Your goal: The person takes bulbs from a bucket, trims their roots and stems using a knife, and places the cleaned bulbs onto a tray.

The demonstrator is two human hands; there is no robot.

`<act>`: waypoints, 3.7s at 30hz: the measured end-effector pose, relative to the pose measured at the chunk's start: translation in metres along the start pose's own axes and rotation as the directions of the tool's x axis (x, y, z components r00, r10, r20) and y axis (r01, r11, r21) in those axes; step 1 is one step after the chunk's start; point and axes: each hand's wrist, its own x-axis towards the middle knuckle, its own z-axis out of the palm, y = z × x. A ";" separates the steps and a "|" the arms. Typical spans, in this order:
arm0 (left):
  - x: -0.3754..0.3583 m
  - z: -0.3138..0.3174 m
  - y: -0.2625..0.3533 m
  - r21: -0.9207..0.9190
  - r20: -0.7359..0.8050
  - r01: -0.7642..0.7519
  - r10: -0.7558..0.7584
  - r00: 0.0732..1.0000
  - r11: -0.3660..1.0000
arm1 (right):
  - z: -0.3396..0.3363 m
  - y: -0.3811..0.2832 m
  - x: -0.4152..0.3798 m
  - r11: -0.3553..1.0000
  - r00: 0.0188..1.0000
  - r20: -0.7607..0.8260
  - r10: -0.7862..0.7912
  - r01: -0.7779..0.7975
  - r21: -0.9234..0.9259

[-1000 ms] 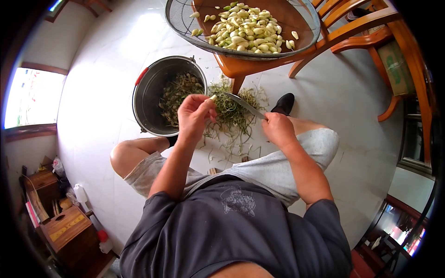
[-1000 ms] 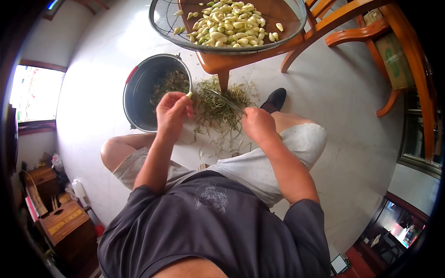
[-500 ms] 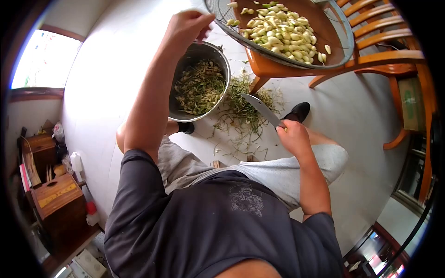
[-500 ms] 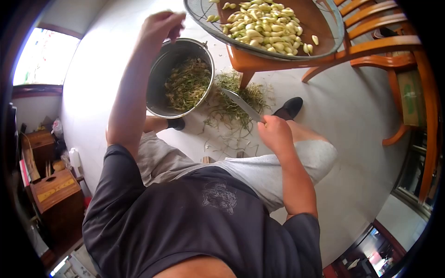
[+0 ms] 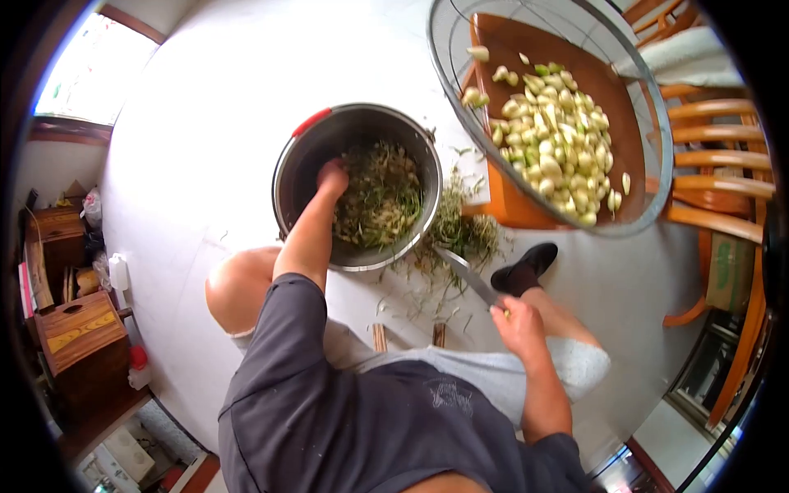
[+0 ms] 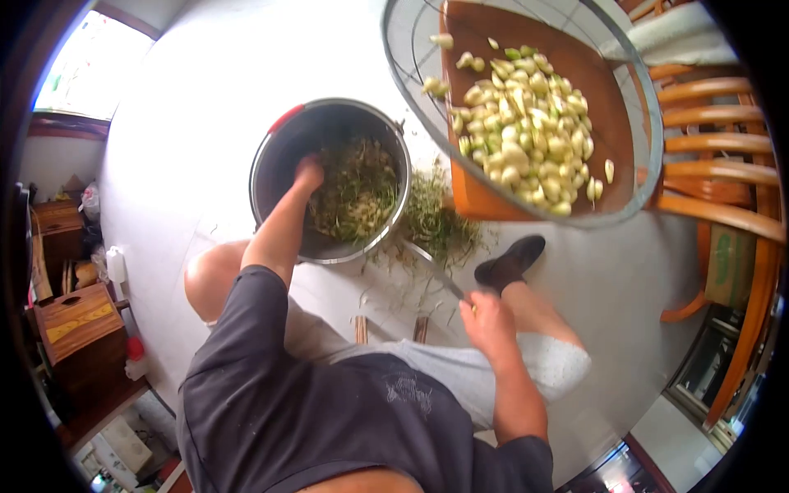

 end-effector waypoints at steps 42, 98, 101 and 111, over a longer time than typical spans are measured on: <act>-0.134 -0.166 0.124 -0.768 0.467 0.306 0.165 0.869 0.563 | -0.006 -0.017 -0.020 0.946 0.934 -0.292 -0.205 0.265 0.186; -0.245 -0.088 0.174 -0.903 0.427 0.342 0.453 0.783 0.260 | -0.007 -0.014 -0.030 0.873 0.722 -0.585 -0.369 0.486 0.049; -0.251 -0.089 0.178 -0.888 0.460 0.400 0.444 0.768 0.229 | -0.008 -0.021 -0.034 0.852 0.651 -0.596 -0.470 0.511 -0.114; -0.260 -0.072 0.172 -0.853 0.513 0.481 0.502 0.696 0.204 | -0.018 -0.037 -0.037 0.764 0.495 -0.618 -0.611 0.573 -0.297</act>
